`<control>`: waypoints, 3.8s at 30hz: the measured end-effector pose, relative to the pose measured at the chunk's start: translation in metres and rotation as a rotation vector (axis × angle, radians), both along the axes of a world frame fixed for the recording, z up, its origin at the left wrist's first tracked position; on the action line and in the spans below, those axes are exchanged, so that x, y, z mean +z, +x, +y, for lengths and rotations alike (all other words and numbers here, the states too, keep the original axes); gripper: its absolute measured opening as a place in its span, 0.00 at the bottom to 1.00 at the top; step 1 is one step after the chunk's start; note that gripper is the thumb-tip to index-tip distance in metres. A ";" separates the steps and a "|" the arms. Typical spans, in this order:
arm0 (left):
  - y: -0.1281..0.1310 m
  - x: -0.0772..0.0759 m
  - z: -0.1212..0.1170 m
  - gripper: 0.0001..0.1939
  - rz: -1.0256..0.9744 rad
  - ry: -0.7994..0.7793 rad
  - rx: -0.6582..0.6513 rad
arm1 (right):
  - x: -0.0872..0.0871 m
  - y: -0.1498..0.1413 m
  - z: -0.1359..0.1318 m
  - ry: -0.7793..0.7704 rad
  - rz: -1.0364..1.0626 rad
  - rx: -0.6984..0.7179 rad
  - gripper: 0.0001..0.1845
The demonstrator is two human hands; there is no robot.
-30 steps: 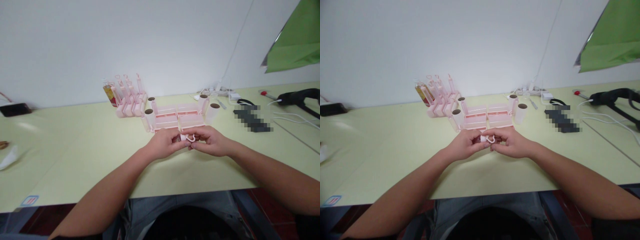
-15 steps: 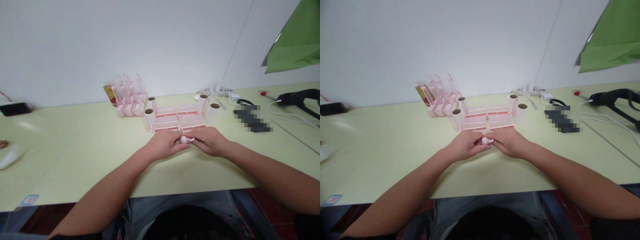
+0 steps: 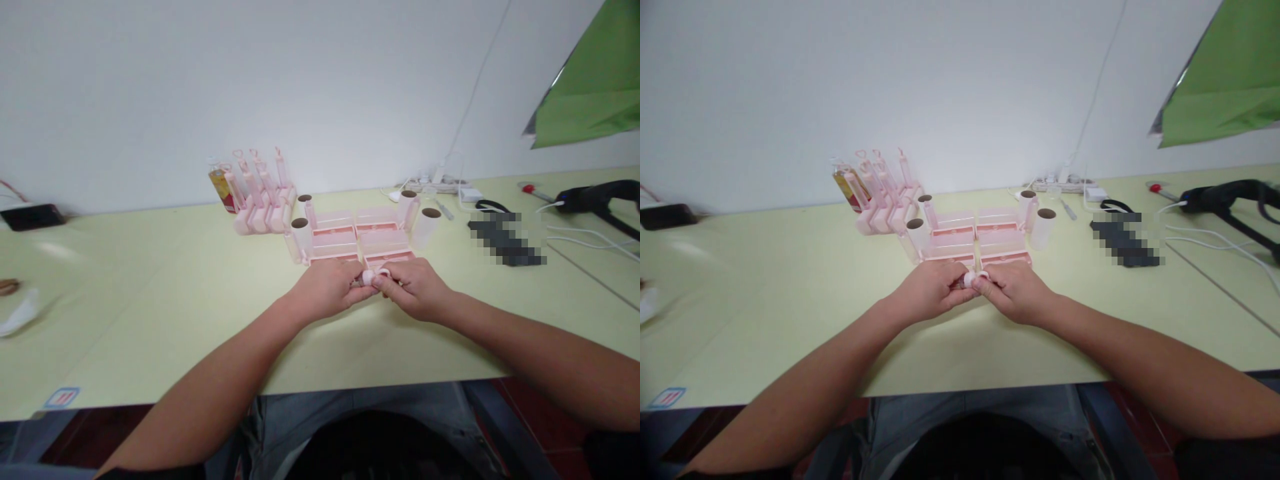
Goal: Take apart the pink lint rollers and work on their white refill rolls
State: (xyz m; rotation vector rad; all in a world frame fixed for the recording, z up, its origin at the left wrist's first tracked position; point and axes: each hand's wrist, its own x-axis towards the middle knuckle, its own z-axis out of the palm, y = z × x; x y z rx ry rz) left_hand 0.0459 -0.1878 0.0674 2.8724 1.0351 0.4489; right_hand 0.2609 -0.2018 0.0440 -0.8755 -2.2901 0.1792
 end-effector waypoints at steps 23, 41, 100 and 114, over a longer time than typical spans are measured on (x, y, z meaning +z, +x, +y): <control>-0.001 0.003 -0.001 0.27 0.162 -0.022 -0.005 | 0.002 -0.005 -0.002 -0.630 0.088 0.101 0.26; 0.001 0.004 -0.003 0.30 0.159 0.005 0.041 | 0.001 -0.018 -0.013 -1.059 0.476 0.027 0.24; -0.011 0.016 -0.003 0.18 0.062 -0.202 -0.150 | 0.004 -0.004 -0.004 -0.474 0.042 0.098 0.23; -0.007 0.006 -0.001 0.20 0.158 0.069 -0.006 | -0.006 -0.017 -0.006 -0.946 0.428 0.019 0.23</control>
